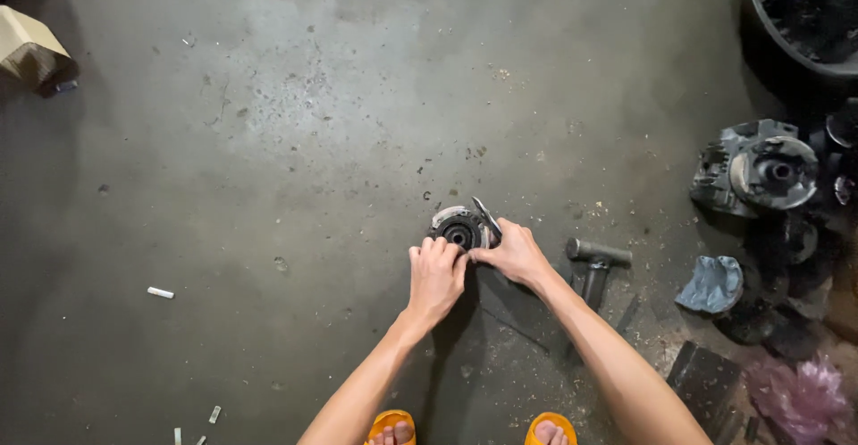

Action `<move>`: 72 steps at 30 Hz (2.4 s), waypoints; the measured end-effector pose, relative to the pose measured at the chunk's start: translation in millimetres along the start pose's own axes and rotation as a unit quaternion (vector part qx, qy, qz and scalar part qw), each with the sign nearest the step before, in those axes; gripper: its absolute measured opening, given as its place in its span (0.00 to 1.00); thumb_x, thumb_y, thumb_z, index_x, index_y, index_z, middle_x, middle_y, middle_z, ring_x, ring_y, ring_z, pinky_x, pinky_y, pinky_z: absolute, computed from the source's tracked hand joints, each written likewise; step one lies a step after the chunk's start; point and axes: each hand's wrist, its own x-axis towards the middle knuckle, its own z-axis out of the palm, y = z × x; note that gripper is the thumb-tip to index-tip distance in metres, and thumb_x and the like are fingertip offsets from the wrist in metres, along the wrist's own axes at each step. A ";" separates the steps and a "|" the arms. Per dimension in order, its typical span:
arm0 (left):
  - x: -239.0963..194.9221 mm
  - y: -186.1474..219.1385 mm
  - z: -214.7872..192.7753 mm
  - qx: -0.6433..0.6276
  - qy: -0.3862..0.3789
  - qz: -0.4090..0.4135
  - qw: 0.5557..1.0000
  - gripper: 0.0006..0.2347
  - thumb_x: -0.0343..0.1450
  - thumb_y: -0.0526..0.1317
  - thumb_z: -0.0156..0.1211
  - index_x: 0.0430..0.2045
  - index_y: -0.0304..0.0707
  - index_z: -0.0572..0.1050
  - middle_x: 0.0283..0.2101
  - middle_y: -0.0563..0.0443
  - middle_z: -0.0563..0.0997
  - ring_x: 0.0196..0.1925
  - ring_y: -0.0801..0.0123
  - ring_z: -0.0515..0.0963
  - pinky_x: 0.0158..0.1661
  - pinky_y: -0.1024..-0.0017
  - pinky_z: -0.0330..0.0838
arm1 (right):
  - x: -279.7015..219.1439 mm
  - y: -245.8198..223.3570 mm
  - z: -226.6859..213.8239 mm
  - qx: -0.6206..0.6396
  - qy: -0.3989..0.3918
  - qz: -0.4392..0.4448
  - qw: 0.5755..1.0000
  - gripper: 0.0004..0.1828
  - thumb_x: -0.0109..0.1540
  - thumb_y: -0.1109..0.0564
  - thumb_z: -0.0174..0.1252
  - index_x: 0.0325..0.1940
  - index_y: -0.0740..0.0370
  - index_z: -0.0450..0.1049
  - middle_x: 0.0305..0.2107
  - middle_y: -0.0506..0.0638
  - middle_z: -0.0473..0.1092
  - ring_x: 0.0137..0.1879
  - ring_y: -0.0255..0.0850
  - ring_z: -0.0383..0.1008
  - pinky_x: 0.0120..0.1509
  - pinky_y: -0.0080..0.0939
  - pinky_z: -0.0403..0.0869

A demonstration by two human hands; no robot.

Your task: Cleaning a metal component on a bench grinder and then assembling engine parts on the floor

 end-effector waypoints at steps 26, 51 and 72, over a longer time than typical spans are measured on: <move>-20.9 -12.7 10.1 0.022 0.116 0.081 0.990 0.09 0.62 0.43 0.71 0.33 0.55 0.79 0.44 0.57 0.77 0.55 0.57 0.71 0.58 0.47 0.59 | -6.7 13.1 12.1 -0.014 0.063 0.013 0.998 0.34 0.41 0.38 0.80 0.33 0.64 0.73 0.29 0.65 0.76 0.47 0.62 0.80 0.49 0.58 0.76; -2.5 -9.2 -19.0 -0.069 0.012 0.099 0.993 0.11 0.63 0.40 0.68 0.38 0.51 0.76 0.42 0.60 0.76 0.53 0.65 0.71 0.55 0.57 0.61 | -129.5 28.9 12.4 0.517 -0.127 0.080 0.843 0.28 0.55 0.77 0.51 0.61 0.75 0.70 0.48 0.64 0.74 0.54 0.53 0.74 0.61 0.52 0.73; -12.2 -16.9 -13.9 -0.012 0.015 0.138 0.990 0.11 0.65 0.40 0.68 0.39 0.48 0.76 0.43 0.58 0.76 0.53 0.65 0.72 0.59 0.55 0.60 | -111.9 14.6 -56.8 0.554 -0.023 -0.019 0.832 0.22 0.69 0.46 0.52 0.30 0.64 0.75 0.11 0.51 0.57 0.15 0.37 0.52 0.13 0.32 0.51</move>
